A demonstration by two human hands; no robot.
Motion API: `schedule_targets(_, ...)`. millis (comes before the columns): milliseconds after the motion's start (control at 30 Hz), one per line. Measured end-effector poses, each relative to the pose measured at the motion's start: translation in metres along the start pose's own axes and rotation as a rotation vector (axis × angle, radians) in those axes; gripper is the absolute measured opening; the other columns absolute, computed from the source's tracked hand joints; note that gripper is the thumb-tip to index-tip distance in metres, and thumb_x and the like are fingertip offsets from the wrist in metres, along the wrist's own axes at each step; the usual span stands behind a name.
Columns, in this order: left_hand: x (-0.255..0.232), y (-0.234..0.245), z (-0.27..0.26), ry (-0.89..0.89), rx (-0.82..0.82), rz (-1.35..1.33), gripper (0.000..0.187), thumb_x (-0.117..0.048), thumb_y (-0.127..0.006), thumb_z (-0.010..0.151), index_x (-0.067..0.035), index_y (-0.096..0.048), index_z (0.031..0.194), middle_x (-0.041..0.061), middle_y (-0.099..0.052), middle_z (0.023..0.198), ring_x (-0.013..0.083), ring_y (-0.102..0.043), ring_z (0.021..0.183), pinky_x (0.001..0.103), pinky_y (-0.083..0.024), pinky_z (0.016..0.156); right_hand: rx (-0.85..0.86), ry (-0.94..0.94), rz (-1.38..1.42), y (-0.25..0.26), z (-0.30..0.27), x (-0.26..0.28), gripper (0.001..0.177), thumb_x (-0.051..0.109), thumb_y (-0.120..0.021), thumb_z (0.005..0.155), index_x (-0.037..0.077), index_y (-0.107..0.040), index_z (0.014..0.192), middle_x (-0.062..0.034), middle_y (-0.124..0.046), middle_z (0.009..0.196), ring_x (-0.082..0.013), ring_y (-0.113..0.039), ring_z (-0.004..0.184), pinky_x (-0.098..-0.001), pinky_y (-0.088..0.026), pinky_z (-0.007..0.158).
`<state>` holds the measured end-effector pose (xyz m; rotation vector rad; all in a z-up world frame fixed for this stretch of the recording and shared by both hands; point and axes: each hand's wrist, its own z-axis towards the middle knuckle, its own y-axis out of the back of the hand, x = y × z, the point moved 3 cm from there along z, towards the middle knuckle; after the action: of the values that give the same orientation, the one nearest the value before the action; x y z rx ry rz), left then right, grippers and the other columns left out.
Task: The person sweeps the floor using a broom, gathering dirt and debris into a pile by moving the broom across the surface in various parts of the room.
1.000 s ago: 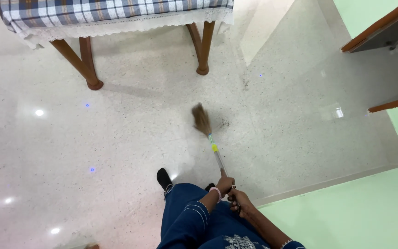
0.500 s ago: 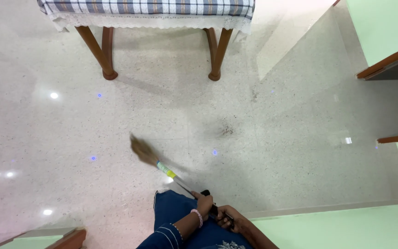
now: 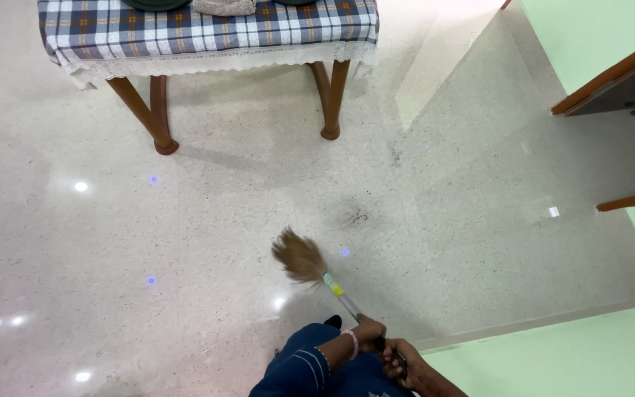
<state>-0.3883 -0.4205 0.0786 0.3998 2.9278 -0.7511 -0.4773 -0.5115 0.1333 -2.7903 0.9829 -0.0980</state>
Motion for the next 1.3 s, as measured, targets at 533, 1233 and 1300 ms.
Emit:
schedule_targets(533,-0.001,0.092,-0.043,-0.401,-0.217,-0.120,0.119,-0.002,-0.056,0.085,-0.018,0.042,0.150,0.017,-0.064,0.088,0.0255,-0.065,0.070,0.035,-0.057,0.061,-0.005,0.089,-0.732,-0.091,-0.010,0.000,0.009,0.016,-0.057,0.080,0.016,-0.054,0.089,-0.0010,-0.052,0.070,-0.0114,-0.044,0.053,-0.0246,-0.033,0.046)
schedule_targets(1233,-0.132,0.173,-0.028,-0.143,0.069,0.117,0.122,-0.003,-0.055,0.090,-0.018,0.055,0.141,0.018,-0.060,0.090,0.0274,-0.059,0.070,0.043,-0.052,0.054,0.063,0.088,0.049,-0.190,0.081,0.038,0.019,0.003,-0.053,0.082,0.014,-0.041,0.071,0.0019,-0.040,0.058,-0.0080,-0.031,0.041,-0.0225,-0.025,0.034)
schedule_targets(1300,-0.160,0.178,-0.034,-0.164,0.112,0.255,0.122,-0.004,-0.057,0.090,-0.015,0.054,0.142,0.019,-0.061,0.089,0.0270,-0.062,0.072,0.042,-0.053,0.053,0.046,0.157,0.059,-0.211,0.075,0.034,0.015,0.007,-0.051,0.083,0.013,-0.039,0.077,0.0016,-0.039,0.057,-0.0094,-0.031,0.042,-0.0242,-0.026,0.035)
